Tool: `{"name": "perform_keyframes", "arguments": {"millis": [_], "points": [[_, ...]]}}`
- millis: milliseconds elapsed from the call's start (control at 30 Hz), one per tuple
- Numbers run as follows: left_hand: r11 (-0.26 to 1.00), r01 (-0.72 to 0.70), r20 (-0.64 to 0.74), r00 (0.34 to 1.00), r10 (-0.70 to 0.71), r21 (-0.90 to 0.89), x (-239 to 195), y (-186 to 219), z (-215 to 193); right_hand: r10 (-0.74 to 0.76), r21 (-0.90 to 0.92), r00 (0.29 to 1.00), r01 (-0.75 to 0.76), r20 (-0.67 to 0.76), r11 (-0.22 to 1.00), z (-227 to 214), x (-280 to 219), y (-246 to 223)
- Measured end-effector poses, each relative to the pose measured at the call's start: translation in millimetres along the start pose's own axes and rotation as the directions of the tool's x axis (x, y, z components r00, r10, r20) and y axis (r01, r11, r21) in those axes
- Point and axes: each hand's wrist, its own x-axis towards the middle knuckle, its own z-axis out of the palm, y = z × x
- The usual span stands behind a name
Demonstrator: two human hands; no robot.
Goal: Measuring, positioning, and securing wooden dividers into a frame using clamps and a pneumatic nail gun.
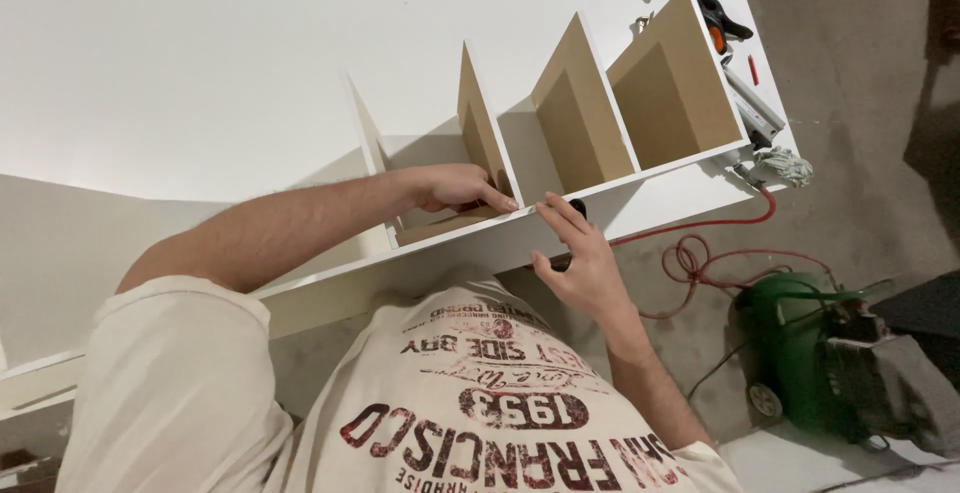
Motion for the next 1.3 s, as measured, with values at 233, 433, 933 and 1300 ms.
{"name": "perform_keyframes", "arguments": {"millis": [233,433,933,1300], "points": [[0.999,0.005,-0.009,1.0,-0.006,-0.044,-32,32,16,0.022,0.042,0.999,-0.024,0.028,0.999,-6,0,-8],[0.997,0.076,-0.001,0.997,-0.076,-0.007,9,-5,-2,0.018,0.069,0.999,-0.02,0.035,0.997,-7,0,-10],[0.99,0.069,0.081,0.994,-0.079,0.123,2,19,-1,-0.017,0.054,1.0,0.017,-0.004,0.998,-4,3,2],[0.988,0.096,0.077,0.991,-0.105,0.117,19,4,-6,0.007,0.042,1.0,-0.007,0.014,0.999,-8,1,-2]]}}
